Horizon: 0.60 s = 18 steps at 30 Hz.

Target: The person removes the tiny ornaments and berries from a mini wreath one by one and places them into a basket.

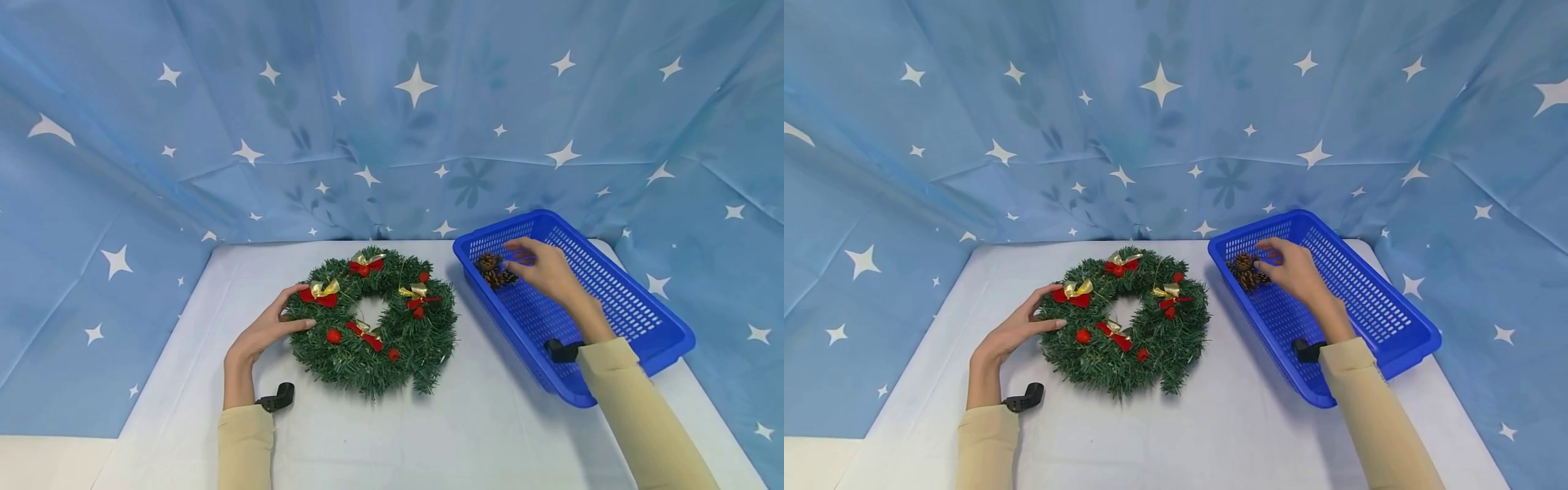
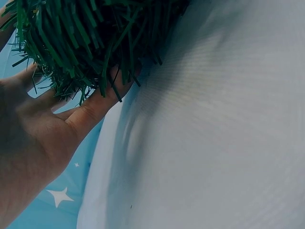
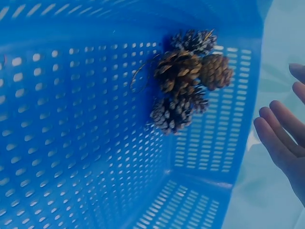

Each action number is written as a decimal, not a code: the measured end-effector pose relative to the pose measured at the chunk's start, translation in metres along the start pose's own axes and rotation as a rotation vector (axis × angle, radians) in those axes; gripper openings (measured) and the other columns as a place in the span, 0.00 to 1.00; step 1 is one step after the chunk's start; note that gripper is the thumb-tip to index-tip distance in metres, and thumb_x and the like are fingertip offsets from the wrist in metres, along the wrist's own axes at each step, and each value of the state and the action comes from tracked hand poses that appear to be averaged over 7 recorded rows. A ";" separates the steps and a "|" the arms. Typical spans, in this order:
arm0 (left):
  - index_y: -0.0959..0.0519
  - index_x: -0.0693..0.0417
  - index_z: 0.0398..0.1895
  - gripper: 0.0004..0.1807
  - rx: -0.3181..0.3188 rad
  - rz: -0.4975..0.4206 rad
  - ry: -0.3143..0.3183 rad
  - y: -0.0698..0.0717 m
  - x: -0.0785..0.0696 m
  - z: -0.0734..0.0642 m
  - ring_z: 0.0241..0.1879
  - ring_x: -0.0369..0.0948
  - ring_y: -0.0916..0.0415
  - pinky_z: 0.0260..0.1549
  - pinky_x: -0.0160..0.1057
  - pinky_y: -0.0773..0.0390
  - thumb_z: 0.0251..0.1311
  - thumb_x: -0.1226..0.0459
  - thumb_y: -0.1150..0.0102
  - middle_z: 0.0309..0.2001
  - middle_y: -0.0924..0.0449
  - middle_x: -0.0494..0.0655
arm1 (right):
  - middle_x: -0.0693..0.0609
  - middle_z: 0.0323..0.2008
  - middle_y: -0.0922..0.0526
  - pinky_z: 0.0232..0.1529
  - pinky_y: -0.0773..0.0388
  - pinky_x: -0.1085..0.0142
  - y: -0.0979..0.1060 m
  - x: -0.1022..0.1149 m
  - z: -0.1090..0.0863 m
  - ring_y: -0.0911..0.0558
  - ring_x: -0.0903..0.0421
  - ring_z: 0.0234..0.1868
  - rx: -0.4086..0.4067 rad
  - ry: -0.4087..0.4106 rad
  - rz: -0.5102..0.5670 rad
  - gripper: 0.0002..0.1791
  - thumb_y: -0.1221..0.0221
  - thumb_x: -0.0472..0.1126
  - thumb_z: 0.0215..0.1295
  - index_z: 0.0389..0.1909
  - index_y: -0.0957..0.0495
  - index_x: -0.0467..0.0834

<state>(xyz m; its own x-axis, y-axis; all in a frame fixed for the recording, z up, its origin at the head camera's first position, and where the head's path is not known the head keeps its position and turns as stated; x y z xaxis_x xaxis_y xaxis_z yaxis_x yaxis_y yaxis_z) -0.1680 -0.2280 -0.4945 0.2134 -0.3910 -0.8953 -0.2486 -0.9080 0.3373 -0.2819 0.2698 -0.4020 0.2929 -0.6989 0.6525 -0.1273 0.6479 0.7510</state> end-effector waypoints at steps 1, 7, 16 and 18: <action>0.43 0.27 0.79 0.45 0.000 -0.002 0.000 0.000 0.000 0.000 0.79 0.70 0.58 0.68 0.75 0.46 0.63 0.48 0.29 0.84 0.63 0.46 | 0.33 0.58 0.19 0.55 0.19 0.41 0.000 0.002 -0.001 0.18 0.32 0.57 -0.003 0.005 0.004 0.20 0.37 0.38 0.72 0.60 0.22 0.35; 0.43 0.27 0.79 0.45 -0.003 -0.001 0.004 0.001 0.000 0.000 0.79 0.71 0.61 0.68 0.76 0.48 0.63 0.48 0.30 0.84 0.63 0.46 | 0.34 0.58 0.18 0.56 0.19 0.41 0.004 0.017 -0.008 0.18 0.33 0.58 -0.024 0.019 0.023 0.20 0.36 0.37 0.71 0.61 0.22 0.35; 0.44 0.25 0.79 0.45 -0.002 0.000 0.011 0.000 0.001 0.000 0.78 0.73 0.63 0.68 0.79 0.51 0.63 0.48 0.30 0.85 0.65 0.45 | 0.34 0.60 0.19 0.55 0.18 0.42 0.004 0.034 -0.016 0.18 0.33 0.58 -0.044 0.012 0.039 0.24 0.35 0.39 0.71 0.65 0.25 0.36; 0.44 0.25 0.80 0.45 -0.004 0.003 0.013 0.001 0.001 0.000 0.78 0.74 0.63 0.67 0.79 0.51 0.63 0.47 0.30 0.85 0.65 0.45 | 0.35 0.60 0.19 0.54 0.18 0.42 0.004 0.037 -0.018 0.17 0.33 0.58 -0.041 0.017 0.040 0.24 0.35 0.40 0.72 0.65 0.25 0.37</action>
<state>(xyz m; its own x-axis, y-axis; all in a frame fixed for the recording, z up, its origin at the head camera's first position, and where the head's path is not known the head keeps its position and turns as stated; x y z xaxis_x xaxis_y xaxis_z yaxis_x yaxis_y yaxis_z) -0.1676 -0.2290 -0.4951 0.2248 -0.3952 -0.8907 -0.2457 -0.9075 0.3406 -0.2542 0.2519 -0.3763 0.3046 -0.6673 0.6796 -0.1003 0.6871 0.7196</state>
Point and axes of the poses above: each hand's wrist, its own z-axis towards the middle knuckle, its own y-axis out of the back of the hand, x = y × z, the point moved 7 cm from there along z, towards the middle knuckle
